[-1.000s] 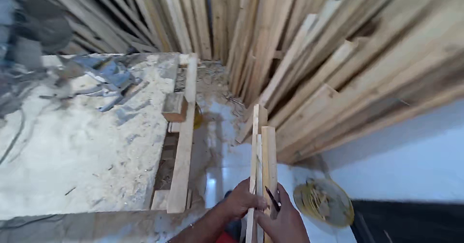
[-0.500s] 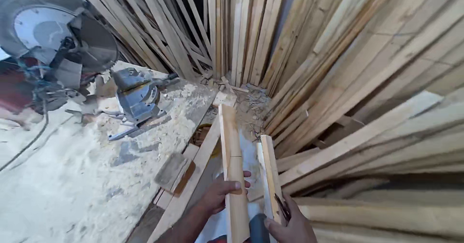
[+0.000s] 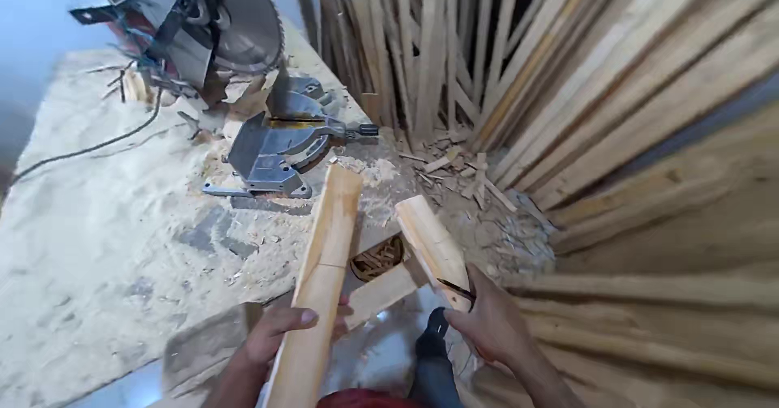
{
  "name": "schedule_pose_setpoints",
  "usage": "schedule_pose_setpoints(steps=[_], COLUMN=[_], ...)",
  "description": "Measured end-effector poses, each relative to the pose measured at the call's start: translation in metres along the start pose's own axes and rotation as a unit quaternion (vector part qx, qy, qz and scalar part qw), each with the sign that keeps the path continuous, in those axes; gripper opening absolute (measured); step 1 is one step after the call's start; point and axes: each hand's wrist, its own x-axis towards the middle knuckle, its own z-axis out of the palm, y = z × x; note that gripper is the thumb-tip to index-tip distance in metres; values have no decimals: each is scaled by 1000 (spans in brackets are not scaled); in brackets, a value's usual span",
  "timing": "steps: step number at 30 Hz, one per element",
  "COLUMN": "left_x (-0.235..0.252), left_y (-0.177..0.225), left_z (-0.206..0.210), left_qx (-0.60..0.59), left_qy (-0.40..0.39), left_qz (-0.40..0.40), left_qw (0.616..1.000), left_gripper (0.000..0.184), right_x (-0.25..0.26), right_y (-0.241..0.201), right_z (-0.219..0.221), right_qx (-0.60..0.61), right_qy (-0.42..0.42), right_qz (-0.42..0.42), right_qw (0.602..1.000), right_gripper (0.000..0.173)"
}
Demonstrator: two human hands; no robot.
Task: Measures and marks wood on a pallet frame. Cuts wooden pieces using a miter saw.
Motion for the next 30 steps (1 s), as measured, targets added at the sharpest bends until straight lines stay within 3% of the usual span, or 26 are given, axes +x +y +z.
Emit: schedule_pose_setpoints(steps=[6,12,17,22,26,28,30], left_x=[21,51,98,144,162,170,184], left_y=[-11,-36,-60,-51,-42,-39,-34], left_z=[50,111,119,136,171,201,232], left_qx=[-109,-136,-151,-155,-116,-104,-90], left_qy=[141,252,335,389,460,492,494], left_qz=[136,233,273,293,304,299,314], left_qw=[975,929,889,859,826,811,806], left_gripper=[59,61,61,62,65,65,64], right_x=[166,263,320,343,312,295,294], right_y=[-19,-66,-90,-113,-129,-119,-112], right_z=[-68,-84,-89,-94,-70,-62,-65], right_qx=[-171,-195,-205,-227,-246,-190,-127], right_qy=[-123,-195,-195,-207,-283,-328,-360], right_qz=[-177,-317,-376,-367,-312,-353,-412], right_qw=[961,907,882,878,873,855,827], right_gripper=[99,96,97,103,117,126,120])
